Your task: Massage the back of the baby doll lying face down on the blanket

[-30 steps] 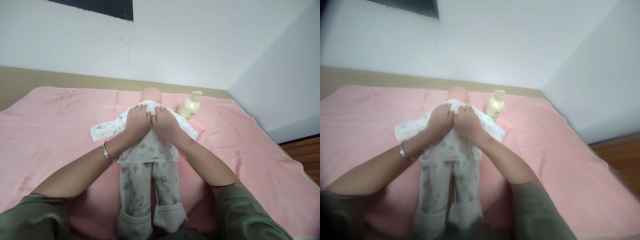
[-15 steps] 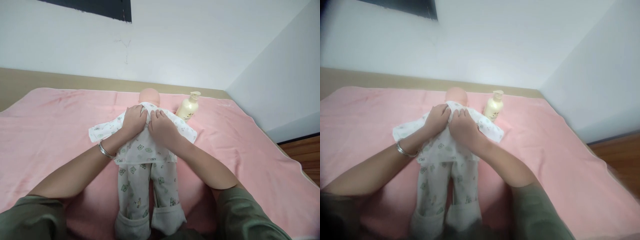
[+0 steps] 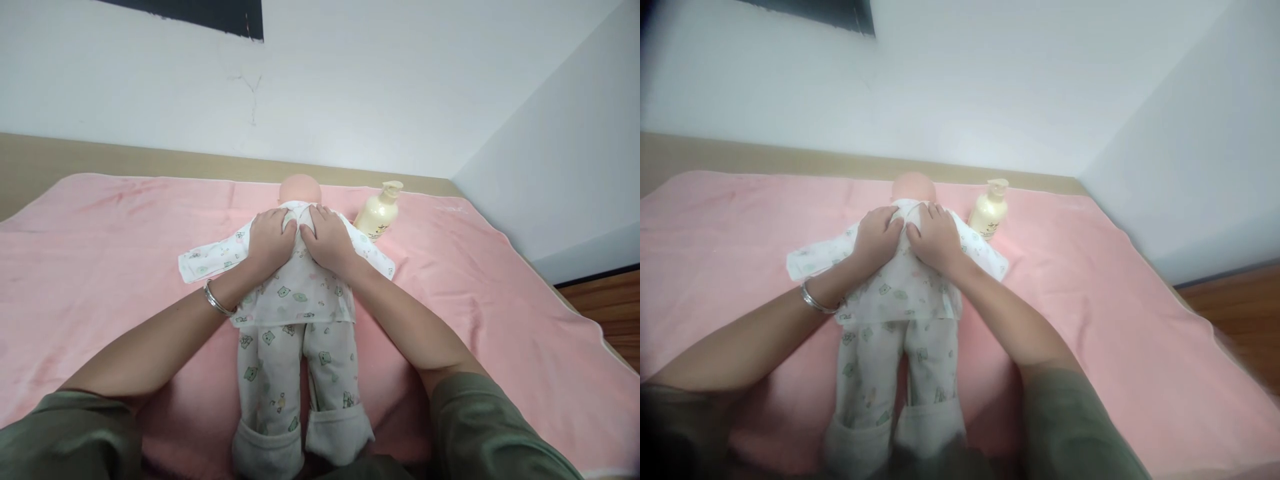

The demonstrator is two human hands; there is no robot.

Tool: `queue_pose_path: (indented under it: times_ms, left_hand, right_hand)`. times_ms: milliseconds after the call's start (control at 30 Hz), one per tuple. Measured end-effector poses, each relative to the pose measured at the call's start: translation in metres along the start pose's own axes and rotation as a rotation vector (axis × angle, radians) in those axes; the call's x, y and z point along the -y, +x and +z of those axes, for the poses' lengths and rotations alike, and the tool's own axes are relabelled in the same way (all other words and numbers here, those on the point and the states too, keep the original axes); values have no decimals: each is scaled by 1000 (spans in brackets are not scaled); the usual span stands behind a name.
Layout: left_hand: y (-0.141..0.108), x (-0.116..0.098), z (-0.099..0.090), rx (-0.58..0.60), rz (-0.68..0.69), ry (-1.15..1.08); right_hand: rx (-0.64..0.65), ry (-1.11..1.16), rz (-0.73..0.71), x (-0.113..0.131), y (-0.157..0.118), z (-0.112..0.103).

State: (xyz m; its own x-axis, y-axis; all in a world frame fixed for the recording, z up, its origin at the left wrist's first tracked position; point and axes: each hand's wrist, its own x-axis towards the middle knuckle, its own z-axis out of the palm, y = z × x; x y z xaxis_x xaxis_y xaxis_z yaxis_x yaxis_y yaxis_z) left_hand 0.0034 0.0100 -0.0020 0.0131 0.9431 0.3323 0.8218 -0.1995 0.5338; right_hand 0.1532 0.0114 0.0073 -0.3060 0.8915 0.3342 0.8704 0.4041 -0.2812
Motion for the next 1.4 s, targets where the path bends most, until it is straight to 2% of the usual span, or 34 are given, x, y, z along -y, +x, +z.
queue_pose_path:
  times_ms: [367,600,767,967,1067,1233,1300,1400]
  left_hand:
    - [2,1,-2,21,7,26]
    - [9,0,-10,114,-76,25]
    - [9,-1,-11,126,-63,47]
    - [3,-2,-11,133,-43,55]
    - [-10,-9,-10,92,38,124]
    - [-25,-18,-10,28,161,216]
    - [-18,-15,-13,86,141,189]
    - [1,-4,-18,224,32,96]
  right_hand:
    - [21,-60,-19,7,0,-12]
    - [81,-133,9,10,-1,-17]
    - [49,-166,-9,12,-3,-15]
    - [114,-15,115,2,4,-22]
    - [141,41,145,-3,7,-24]
    - [109,-61,73,1,4,-24]
    - [92,-152,14,8,-2,-21]
    - [20,-253,-129,22,-18,-14]
